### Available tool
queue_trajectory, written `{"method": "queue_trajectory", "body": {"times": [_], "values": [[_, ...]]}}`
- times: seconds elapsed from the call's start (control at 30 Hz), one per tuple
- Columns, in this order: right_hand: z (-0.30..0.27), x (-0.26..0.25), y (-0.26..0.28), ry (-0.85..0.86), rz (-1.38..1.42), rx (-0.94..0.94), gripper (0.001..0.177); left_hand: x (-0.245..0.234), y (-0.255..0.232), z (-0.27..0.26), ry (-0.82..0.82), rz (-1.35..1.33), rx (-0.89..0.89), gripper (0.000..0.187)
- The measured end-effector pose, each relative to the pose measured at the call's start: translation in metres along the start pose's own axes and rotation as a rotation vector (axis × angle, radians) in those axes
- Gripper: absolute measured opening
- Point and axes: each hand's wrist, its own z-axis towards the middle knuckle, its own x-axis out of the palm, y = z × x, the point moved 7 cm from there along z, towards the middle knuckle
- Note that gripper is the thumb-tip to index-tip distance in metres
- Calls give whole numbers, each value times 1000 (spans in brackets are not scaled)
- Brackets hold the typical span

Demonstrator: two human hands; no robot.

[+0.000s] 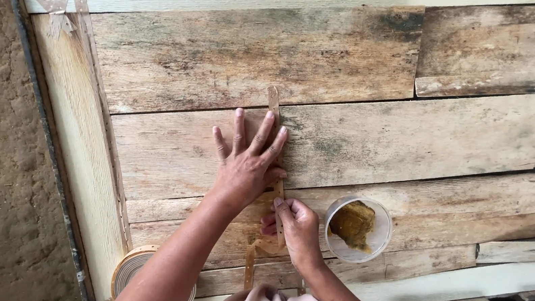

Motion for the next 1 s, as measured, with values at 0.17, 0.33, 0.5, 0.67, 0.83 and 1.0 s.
{"method": "queue_trajectory", "body": {"times": [0.17,0.33,0.5,0.67,0.83,1.0], "values": [[-2,0,7,-22,16,3,25,19,-2,-15,-280,-21,81,64],[-2,-4,-3,-7,56,10,21,26,0,-25,-348,-18,69,49],[-2,-4,-4,30,31,-22,21,33,3,-23,-169,-20,65,67],[-10,-4,-3,16,-26,-25,24,21,-1,-23,-67,-7,71,78],[-15,-4,-4,28,-24,16,26,17,-5,-24,10,29,84,96],[-22,0,11,28,-7,30,23,17,-6,-25,39,86,88,118]]}}
